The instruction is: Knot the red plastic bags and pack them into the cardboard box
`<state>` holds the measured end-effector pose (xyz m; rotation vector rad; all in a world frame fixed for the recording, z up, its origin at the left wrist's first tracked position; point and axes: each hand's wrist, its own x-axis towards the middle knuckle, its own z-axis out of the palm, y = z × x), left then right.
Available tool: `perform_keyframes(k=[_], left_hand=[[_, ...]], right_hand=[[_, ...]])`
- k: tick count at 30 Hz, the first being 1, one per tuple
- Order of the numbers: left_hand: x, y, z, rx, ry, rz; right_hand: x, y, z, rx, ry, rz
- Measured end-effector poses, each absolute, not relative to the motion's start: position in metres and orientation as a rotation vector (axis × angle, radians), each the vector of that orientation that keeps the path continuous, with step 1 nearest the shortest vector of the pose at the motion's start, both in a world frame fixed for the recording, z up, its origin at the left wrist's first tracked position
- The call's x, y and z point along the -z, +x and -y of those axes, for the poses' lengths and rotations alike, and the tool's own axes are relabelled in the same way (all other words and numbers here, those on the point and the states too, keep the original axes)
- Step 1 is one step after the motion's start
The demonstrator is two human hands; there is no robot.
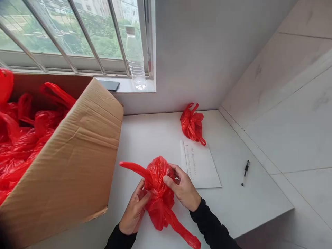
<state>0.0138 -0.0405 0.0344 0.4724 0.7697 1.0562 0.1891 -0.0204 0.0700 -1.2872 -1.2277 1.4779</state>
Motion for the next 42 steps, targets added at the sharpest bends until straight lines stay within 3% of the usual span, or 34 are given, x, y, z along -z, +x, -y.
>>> perform_keyframes(k=[9, 26, 34, 42], left_hand=[[-0.041, -0.003, 0.075, -0.994, 0.298, -0.926], [-0.039, -0.011, 0.069, -0.938, 0.765, -0.97], [-0.047, 0.001, 0.073, -1.052, 0.6, -1.048], [-0.047, 0.0, 0.073, -1.017, 0.53, -1.02]], right_hand=[[-0.066, 0.182, 0.053, -1.608, -1.264, 1.201], [-0.071, 0.186, 0.061, -1.72, -1.2, 1.283], [-0.069, 0.184, 0.06, -1.637, -1.243, 1.236], [-0.069, 0.183, 0.061, -1.819, -1.134, 1.201]])
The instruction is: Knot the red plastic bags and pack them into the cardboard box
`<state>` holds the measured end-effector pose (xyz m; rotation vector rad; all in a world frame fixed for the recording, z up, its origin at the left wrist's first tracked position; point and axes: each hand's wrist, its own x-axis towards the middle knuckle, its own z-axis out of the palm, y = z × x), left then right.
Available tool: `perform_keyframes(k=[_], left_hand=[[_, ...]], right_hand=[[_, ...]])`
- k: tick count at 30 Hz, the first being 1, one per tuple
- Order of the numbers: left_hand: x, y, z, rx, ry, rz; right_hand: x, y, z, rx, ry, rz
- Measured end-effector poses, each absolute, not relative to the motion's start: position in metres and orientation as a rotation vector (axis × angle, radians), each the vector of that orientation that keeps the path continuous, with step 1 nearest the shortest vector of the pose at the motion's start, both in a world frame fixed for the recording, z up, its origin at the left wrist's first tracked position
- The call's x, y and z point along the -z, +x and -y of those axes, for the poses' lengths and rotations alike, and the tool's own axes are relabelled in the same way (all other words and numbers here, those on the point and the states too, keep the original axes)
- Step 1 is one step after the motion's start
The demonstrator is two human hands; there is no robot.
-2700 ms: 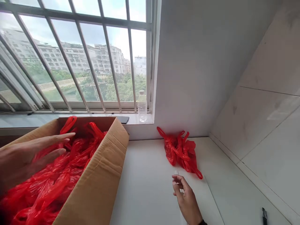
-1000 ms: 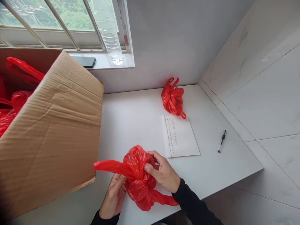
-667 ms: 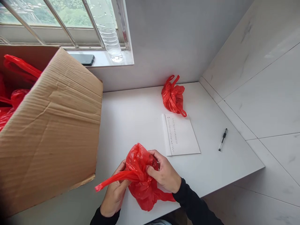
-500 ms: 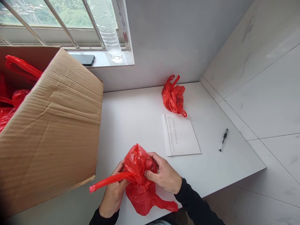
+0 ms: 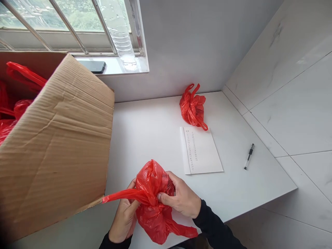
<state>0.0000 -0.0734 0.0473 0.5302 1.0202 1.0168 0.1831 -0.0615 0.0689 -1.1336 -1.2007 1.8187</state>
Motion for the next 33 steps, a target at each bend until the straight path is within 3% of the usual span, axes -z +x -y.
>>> perform_keyframes(k=[13, 25, 33], left_hand=[[-0.0497, 0.0009, 0.0707, -1.047, 0.587, -1.039], [-0.0489, -0.0036, 0.0747, -0.846, 0.774, -1.026], [-0.0549, -0.0024, 0.0719, -0.877, 0.735, -1.04]], right_hand=[[-0.0677, 0.1833, 0.0591, -1.744, -1.201, 1.068], [-0.0681, 0.1795, 0.0544, -1.649, -1.279, 1.129], [-0.0753, 0.181, 0.0554, -1.797, -1.171, 1.046]])
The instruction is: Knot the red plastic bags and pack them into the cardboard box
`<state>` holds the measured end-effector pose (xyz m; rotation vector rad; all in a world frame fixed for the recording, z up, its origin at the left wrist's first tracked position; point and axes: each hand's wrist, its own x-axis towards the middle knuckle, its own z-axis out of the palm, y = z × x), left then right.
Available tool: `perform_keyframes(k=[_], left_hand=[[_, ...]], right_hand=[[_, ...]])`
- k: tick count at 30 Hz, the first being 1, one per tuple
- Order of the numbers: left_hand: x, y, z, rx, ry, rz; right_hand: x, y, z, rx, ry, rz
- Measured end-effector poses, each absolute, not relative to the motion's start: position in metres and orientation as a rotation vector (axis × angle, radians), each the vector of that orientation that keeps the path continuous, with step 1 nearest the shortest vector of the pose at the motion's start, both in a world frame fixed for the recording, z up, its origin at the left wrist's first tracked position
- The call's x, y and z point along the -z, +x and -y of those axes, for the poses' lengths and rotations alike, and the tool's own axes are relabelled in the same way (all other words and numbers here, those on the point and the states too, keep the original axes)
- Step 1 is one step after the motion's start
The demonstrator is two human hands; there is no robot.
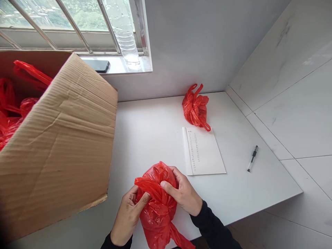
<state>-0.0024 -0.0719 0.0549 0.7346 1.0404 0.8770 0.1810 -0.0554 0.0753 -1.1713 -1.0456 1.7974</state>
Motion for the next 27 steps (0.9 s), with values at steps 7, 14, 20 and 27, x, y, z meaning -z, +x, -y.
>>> perform_keyframes(k=[7, 14, 20, 27], left_hand=[[-0.04, -0.01, 0.074, -0.866, 0.718, -1.024], [-0.037, -0.01, 0.073, -0.855, 0.774, -0.963], [-0.04, -0.007, 0.072, -0.833, 0.838, -0.977], [-0.046, -0.005, 0.072, -0.799, 0.802, -0.961]], right_hand=[[-0.067, 0.185, 0.054, -1.847, -1.123, 1.187], [-0.063, 0.182, 0.055, -1.769, -1.189, 1.212], [-0.063, 0.183, 0.056, -1.764, -1.21, 1.179], [-0.068, 0.18, 0.057, -1.857, -1.125, 1.165]])
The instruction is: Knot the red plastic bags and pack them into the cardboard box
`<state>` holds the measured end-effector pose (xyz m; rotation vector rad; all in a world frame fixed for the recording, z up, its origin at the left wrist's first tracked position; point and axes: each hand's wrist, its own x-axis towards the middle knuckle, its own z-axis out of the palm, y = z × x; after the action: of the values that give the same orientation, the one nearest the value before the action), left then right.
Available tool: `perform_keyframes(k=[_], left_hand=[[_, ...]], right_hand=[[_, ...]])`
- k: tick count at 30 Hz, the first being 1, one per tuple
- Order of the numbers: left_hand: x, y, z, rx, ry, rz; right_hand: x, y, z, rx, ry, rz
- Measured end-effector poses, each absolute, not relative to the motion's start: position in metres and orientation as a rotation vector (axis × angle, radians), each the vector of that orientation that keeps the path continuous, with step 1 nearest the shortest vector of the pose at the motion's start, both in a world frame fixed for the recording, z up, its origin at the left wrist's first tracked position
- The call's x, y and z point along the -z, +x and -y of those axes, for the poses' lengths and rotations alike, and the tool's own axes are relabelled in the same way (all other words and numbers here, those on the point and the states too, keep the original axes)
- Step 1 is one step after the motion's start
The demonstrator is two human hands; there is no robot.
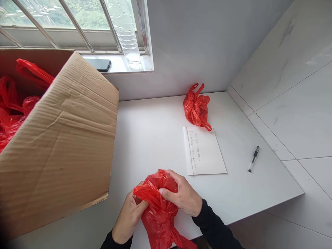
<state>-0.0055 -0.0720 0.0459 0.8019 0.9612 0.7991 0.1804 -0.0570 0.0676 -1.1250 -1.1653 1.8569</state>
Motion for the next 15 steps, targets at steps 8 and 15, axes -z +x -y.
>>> perform_keyframes(k=[8, 15], left_hand=[[-0.0397, -0.0031, 0.0748, -0.808, 0.783, -0.878], [-0.0388, -0.0017, 0.0743, -0.847, 0.633, -0.961]], right_hand=[[-0.0657, 0.1845, 0.0562, -1.771, -1.203, 1.075], [-0.0606, 0.1887, 0.0571, -1.791, -1.172, 1.05]])
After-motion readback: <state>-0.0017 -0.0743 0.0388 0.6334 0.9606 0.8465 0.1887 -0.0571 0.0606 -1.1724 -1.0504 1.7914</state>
